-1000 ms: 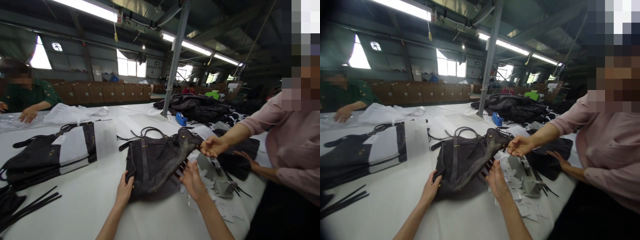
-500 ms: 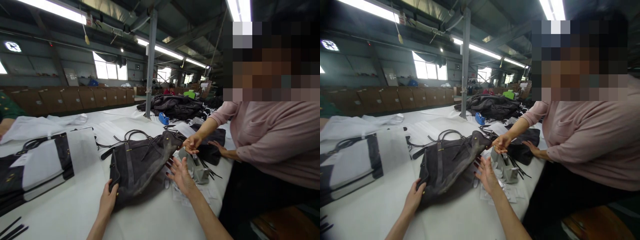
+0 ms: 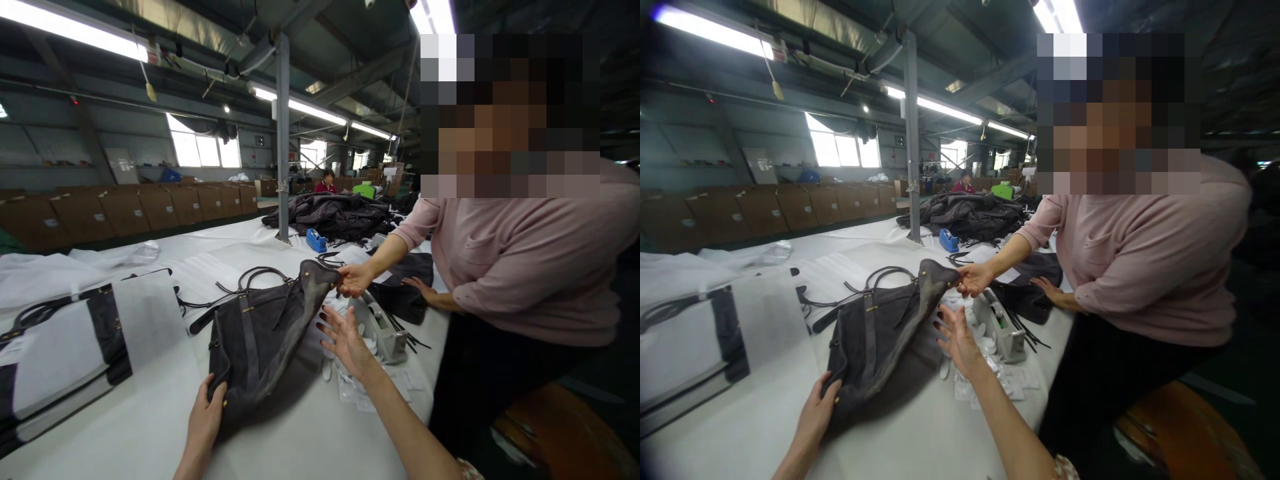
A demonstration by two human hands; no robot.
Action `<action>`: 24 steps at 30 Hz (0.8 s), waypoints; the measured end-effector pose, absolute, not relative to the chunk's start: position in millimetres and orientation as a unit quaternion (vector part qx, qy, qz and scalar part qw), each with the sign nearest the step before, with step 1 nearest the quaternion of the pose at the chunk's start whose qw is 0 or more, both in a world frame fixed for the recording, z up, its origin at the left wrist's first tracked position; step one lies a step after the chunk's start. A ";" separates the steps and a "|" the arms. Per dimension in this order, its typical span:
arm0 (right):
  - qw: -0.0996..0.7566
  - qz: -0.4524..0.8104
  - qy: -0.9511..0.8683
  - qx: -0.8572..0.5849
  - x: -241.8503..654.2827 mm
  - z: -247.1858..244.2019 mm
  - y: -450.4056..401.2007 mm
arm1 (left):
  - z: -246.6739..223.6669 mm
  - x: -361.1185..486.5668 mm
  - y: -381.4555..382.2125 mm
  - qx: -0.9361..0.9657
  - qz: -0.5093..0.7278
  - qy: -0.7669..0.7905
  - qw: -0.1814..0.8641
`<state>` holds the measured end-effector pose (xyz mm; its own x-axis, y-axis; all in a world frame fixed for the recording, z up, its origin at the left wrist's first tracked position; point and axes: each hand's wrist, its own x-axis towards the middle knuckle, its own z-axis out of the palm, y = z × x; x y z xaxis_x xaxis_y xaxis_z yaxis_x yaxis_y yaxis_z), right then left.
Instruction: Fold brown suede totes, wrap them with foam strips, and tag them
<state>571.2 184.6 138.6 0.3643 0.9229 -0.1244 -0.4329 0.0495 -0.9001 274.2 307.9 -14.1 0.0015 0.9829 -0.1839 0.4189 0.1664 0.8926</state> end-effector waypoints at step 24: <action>0.643 0.525 -0.246 -0.501 565.7 115.1 161.1 | -16.2 275.4 308.5 0.543 0.357 0.615 0.446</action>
